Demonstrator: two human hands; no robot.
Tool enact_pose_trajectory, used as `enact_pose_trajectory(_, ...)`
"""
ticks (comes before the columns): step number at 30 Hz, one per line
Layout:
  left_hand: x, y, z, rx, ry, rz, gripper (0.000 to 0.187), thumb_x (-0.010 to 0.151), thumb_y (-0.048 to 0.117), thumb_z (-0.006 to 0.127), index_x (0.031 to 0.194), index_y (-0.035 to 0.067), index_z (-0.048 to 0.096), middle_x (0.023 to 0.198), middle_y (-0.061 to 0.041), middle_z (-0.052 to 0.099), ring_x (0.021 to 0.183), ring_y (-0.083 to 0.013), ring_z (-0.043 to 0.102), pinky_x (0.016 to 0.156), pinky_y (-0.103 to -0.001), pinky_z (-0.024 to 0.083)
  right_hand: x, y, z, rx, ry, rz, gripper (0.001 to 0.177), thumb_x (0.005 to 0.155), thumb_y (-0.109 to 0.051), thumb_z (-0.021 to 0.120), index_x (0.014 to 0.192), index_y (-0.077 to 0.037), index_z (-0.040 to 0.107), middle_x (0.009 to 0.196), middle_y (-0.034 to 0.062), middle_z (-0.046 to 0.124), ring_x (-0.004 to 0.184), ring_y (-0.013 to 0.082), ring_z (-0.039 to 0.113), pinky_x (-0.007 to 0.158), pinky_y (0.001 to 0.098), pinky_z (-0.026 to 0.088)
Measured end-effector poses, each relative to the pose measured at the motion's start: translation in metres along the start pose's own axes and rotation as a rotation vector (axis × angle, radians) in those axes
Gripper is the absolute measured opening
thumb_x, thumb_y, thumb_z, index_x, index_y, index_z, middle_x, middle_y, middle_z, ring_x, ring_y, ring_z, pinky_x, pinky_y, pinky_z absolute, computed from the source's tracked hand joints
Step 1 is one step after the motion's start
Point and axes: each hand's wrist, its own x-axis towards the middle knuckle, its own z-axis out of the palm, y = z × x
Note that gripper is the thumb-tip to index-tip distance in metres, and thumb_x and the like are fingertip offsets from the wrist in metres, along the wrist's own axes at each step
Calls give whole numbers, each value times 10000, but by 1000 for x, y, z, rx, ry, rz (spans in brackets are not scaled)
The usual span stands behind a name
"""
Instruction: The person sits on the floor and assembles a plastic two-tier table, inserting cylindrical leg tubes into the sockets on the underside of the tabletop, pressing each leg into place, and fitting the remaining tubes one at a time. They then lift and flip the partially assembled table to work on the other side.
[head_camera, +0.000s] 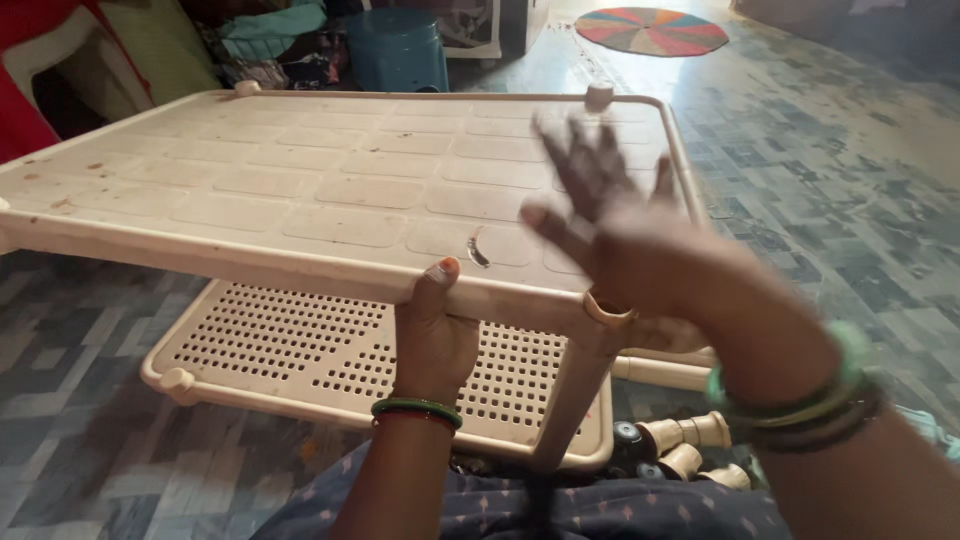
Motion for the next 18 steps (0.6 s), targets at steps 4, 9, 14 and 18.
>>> enact_pose_trajectory(4,5,-4,-2,-9,12,19,250,866,53,747,1081,56,619,1006,-30,638,991,-139,629,978,-371,553,-14,-19,-62,22,263,-86,723,1080,-499,300,1655,-146,39,1734,166,45,1574,353,-59,1165,725,-54)
enact_pose_trajectory(9,-3,-5,5,54,54,25,356,809,82,704,1150,89,602,1065,-25,637,1026,-145,629,979,-367,541,-5,-10,18,216,-28,82,841,1000,-609,371,1583,-119,15,1656,228,3,1536,382,-86,1158,636,-31)
enact_pose_trajectory(14,-2,1,4,34,-3,-12,352,896,138,707,1163,-57,586,1081,-110,625,1041,-206,621,987,-392,532,2,31,66,216,-43,137,747,988,-580,389,1619,-245,172,1682,182,139,1562,340,24,1187,619,-8)
enact_pose_trajectory(18,5,-3,-6,19,20,29,281,890,87,720,1129,16,591,1051,-59,610,1021,-158,606,995,-366,531,-10,27,48,476,76,59,637,1025,-535,457,1547,-185,355,1557,174,405,1422,296,333,1108,504,233)
